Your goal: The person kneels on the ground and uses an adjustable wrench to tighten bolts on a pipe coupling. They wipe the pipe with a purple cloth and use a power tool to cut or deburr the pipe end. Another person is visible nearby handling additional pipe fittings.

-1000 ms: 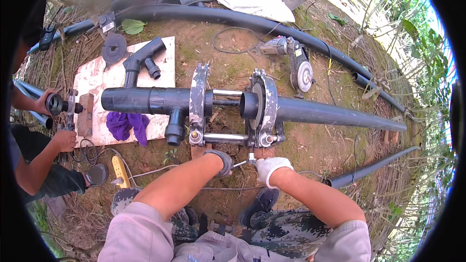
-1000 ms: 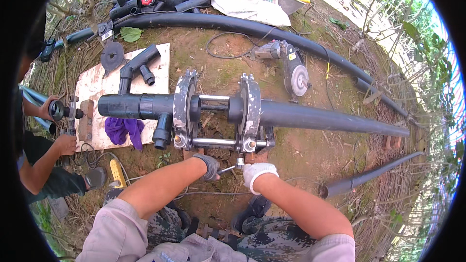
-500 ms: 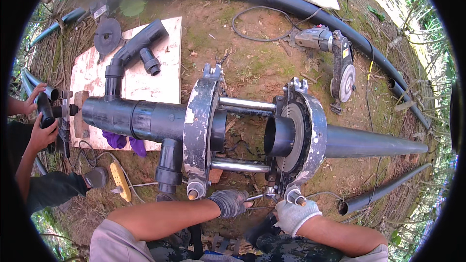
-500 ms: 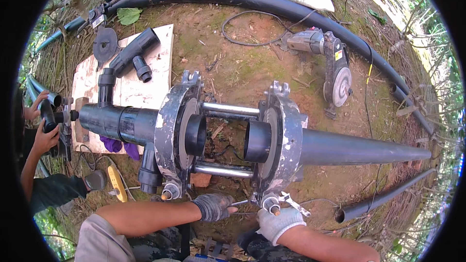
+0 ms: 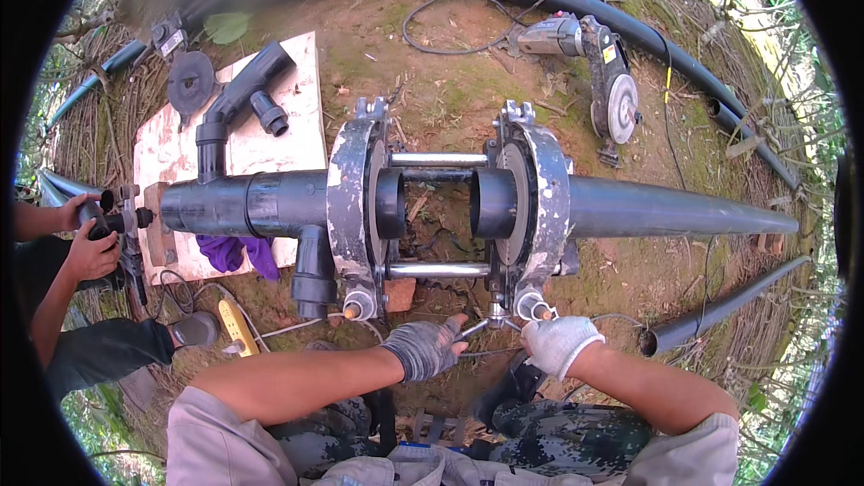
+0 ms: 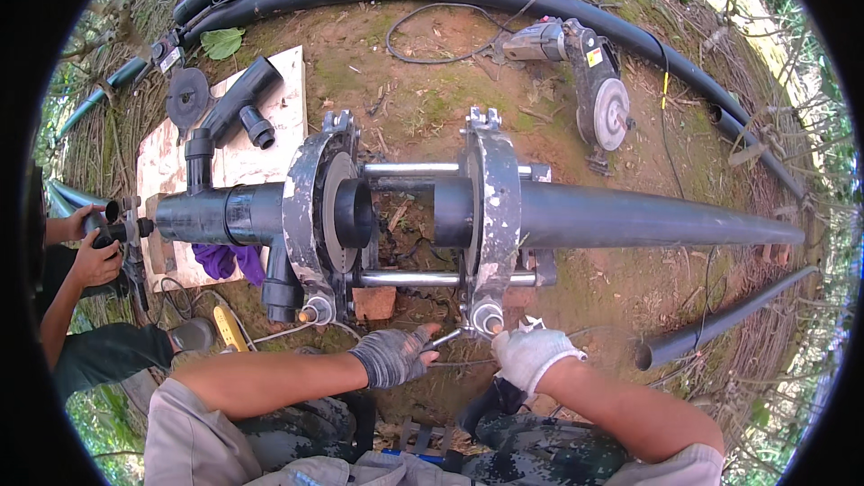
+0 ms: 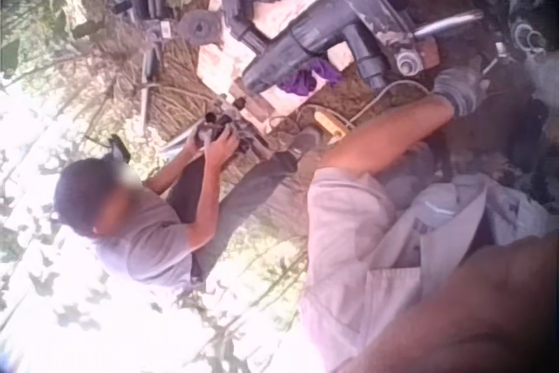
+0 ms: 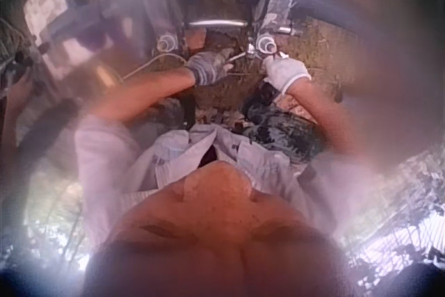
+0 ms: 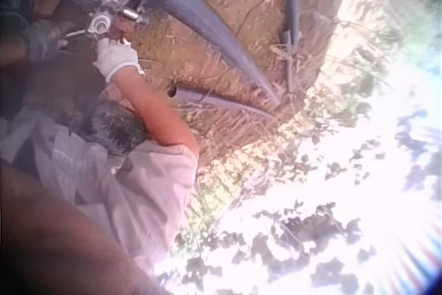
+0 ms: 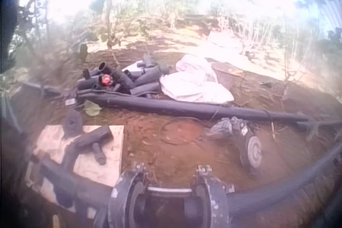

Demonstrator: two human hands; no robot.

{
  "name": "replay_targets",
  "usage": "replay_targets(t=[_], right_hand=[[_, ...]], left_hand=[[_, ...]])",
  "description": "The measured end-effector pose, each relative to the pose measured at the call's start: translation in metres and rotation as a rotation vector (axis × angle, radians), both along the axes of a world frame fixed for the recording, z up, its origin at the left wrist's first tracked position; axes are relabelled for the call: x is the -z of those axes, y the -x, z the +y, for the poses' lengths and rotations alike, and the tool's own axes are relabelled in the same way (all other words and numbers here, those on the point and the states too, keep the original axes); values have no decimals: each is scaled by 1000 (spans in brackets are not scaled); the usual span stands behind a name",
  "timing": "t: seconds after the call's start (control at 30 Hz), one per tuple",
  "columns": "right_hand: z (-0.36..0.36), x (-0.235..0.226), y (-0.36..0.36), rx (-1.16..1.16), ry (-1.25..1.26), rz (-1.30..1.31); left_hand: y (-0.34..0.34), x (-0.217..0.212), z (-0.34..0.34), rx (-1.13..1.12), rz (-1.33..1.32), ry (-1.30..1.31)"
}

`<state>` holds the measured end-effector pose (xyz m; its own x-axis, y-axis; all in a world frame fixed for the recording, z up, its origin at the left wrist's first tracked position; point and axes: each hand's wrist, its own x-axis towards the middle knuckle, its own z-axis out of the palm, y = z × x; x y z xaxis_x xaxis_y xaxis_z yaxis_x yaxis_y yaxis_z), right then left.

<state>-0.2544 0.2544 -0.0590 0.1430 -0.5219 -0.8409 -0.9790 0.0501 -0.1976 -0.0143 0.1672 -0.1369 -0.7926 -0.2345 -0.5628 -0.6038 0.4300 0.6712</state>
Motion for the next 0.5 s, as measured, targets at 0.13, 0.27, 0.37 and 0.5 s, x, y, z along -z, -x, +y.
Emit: replay_targets(t=[0.13, 0.27, 0.37, 0.5], right_hand=[[14, 28, 5, 60, 99, 36], [23, 88, -11, 184, 121, 88], [65, 180, -22, 273, 335, 3], [50, 201, -96, 664, 359, -151]], left_hand=[[6, -46, 11, 26, 81, 54], [47, -54, 33, 117, 265, 150], [102, -66, 39, 296, 79, 162], [149, -59, 49, 331, -183, 142]])
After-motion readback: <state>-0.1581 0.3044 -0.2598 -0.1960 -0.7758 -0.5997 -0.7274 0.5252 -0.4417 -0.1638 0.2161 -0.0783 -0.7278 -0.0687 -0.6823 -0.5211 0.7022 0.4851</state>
